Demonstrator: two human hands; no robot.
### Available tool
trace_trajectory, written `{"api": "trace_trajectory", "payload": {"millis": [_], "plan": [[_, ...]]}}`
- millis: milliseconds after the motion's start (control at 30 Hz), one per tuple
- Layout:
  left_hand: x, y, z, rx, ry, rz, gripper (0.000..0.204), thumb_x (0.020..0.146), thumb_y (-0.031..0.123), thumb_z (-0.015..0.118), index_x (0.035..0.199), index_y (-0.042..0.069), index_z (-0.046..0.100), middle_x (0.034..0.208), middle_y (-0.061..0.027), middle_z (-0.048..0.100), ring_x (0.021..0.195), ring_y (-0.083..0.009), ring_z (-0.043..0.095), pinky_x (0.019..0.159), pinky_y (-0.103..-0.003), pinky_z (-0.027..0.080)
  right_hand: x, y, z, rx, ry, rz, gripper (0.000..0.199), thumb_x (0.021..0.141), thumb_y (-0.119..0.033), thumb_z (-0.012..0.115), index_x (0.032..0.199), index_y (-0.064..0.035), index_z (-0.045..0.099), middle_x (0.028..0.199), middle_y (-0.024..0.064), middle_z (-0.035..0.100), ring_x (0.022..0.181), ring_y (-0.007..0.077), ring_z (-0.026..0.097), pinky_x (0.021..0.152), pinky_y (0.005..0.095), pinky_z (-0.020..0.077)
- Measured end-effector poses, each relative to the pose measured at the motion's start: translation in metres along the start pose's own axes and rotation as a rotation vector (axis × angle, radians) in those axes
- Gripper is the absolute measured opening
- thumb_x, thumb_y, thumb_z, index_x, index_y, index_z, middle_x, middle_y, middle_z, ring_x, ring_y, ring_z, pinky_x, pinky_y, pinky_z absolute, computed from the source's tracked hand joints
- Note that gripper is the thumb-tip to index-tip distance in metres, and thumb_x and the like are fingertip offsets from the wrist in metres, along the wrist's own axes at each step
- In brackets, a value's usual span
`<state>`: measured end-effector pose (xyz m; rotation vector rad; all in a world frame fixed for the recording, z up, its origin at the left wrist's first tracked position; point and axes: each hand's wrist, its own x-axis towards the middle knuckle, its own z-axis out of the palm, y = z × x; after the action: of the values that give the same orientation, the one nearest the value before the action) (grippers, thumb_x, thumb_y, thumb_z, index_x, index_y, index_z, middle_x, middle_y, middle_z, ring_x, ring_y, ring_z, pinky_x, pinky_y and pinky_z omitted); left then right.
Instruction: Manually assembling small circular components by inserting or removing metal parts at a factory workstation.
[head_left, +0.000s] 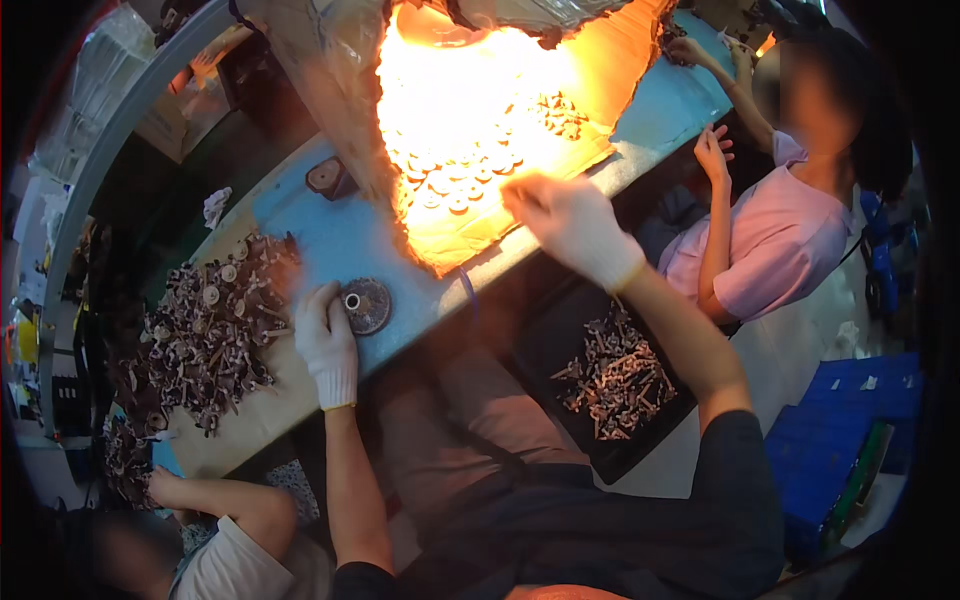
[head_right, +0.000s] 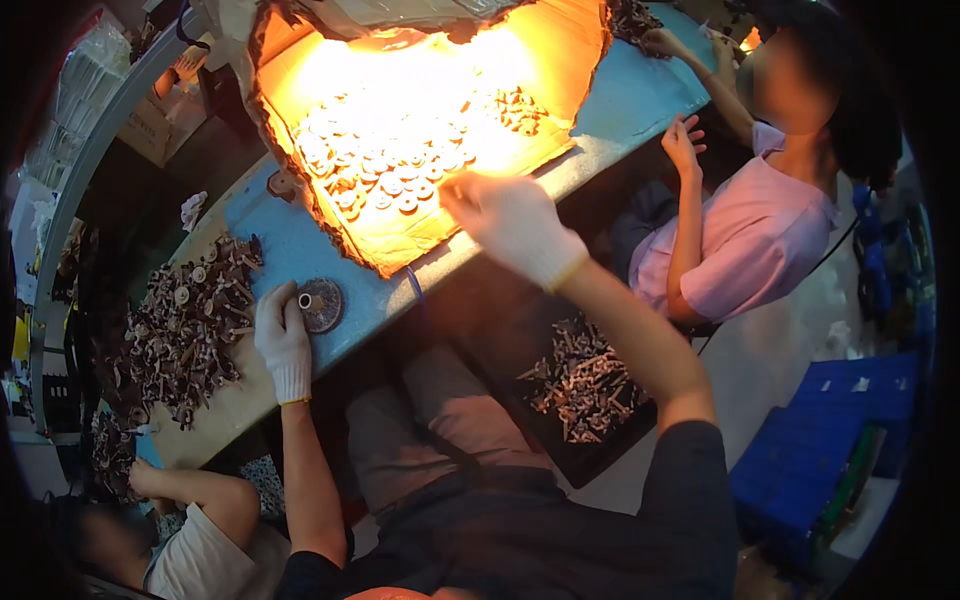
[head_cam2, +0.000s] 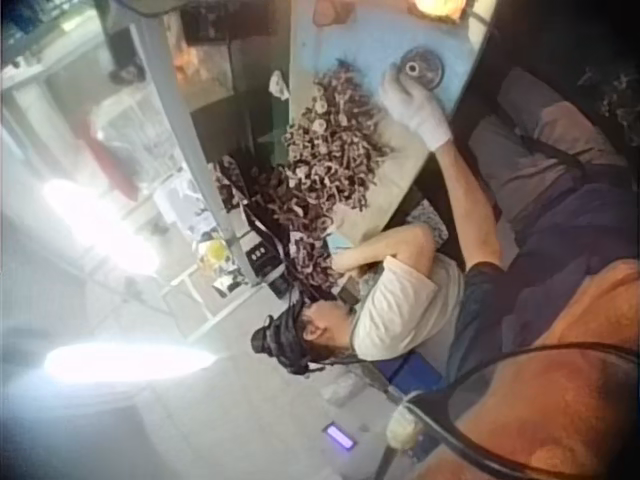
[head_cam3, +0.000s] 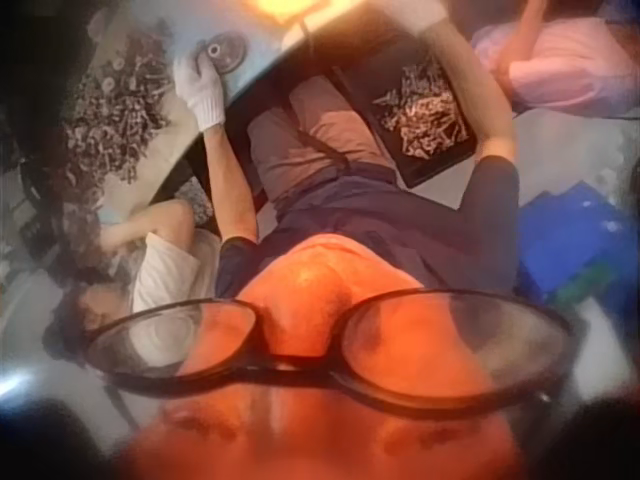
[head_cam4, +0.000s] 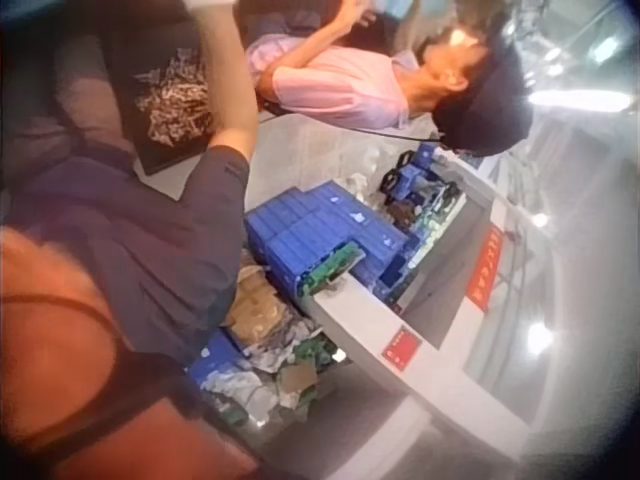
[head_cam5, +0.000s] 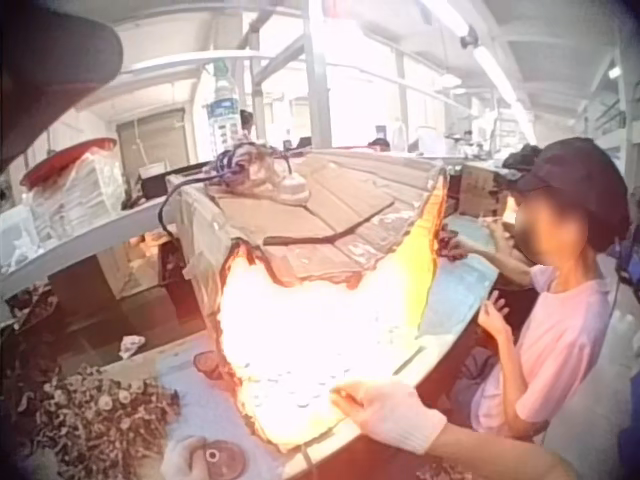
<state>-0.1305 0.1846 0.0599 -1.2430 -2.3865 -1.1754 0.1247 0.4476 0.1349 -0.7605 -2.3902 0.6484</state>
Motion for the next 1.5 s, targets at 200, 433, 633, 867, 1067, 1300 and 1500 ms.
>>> {"api": "trace_trajectory", "payload": {"millis": [200,433,633,867,1067,1300,1500], "plan": [[0.001,0.003,-0.004,-0.108,0.003,-0.081,0.021,0.099,0.002,0.064,0.116,0.001,0.075,0.119,-0.0168,0.073,0.112,-0.0314,0.069,0.102,-0.04,0.053,0.163,0.064,0.058,-0.475,0.007,-0.142,0.03,0.103,-0.034,0.06,0.104,-0.0093,0.078,0.088,0.0167,0.076,0.077,0.0353,0.072,0.073,0.0471,0.0577],[-0.001,0.0,-0.012,-0.103,0.022,-0.085,0.02,0.098,0.0,0.064,0.115,0.0,0.075,0.116,-0.0165,0.073,0.109,-0.0314,0.07,0.1,-0.04,0.054,0.196,0.003,0.056,-1.133,0.025,-0.436,0.025,0.092,-0.028,0.065,0.098,-0.0092,0.08,0.084,0.0107,0.077,0.074,0.029,0.072,0.071,0.0439,0.0569],[0.006,0.008,0.006,-0.204,0.025,-0.064,0.021,0.098,0.0,0.064,0.116,-0.002,0.074,0.116,-0.0173,0.073,0.109,-0.0306,0.071,0.1,-0.039,0.054,0.145,0.086,0.063,-1.223,0.305,-0.412,0.025,0.099,-0.026,0.065,0.104,-0.006,0.08,0.089,0.0127,0.078,0.079,0.0286,0.074,0.077,0.0414,0.0591],[-0.021,0.038,-0.033,-0.654,0.082,-0.342,0.027,0.109,0.008,0.058,0.13,-0.004,0.068,0.117,-0.0124,0.073,0.097,-0.0162,0.071,0.084,-0.028,0.057,-0.001,-0.057,0.048,0.097,0.069,-0.405,0.012,0.094,-0.01,0.076,0.106,-0.008,0.073,0.096,0.0106,0.075,0.088,0.0304,0.073,0.08,0.0423,0.0596],[-0.04,0.071,-0.054,-1.35,-0.318,-0.752,0.037,0.111,0.023,0.061,0.134,-0.005,0.064,0.107,-0.0098,0.074,0.085,-0.0141,0.071,0.067,-0.025,0.055,-0.034,-0.135,0.077,-0.133,-0.191,-0.704,0.025,0.093,-0.015,0.069,0.118,-0.0114,0.07,0.103,0.0081,0.072,0.095,0.0301,0.07,0.084,0.0453,0.0576],[-0.048,0.036,-0.06,-1.217,-0.135,-0.792,0.031,0.105,0.017,0.07,0.124,-0.006,0.069,0.104,-0.0063,0.073,0.083,-0.0115,0.067,0.069,-0.025,0.053,-0.025,-0.142,0.115,0.234,-0.241,-0.32,0.024,0.1,-0.015,0.068,0.121,-0.0044,0.07,0.105,0.0164,0.076,0.097,0.0347,0.073,0.085,0.044,0.0582],[-0.025,-0.013,-0.046,0.063,-0.067,-0.222,0.031,0.1,0.029,0.071,0.12,0.005,0.075,0.107,-0.0144,0.077,0.096,-0.032,0.073,0.084,-0.041,0.057,-0.004,-0.136,0.142,0.289,-0.056,-0.368,0.022,0.096,-0.012,0.073,0.116,-0.0029,0.071,0.105,0.0174,0.074,0.097,0.0355,0.073,0.085,0.0423,0.059]]}}
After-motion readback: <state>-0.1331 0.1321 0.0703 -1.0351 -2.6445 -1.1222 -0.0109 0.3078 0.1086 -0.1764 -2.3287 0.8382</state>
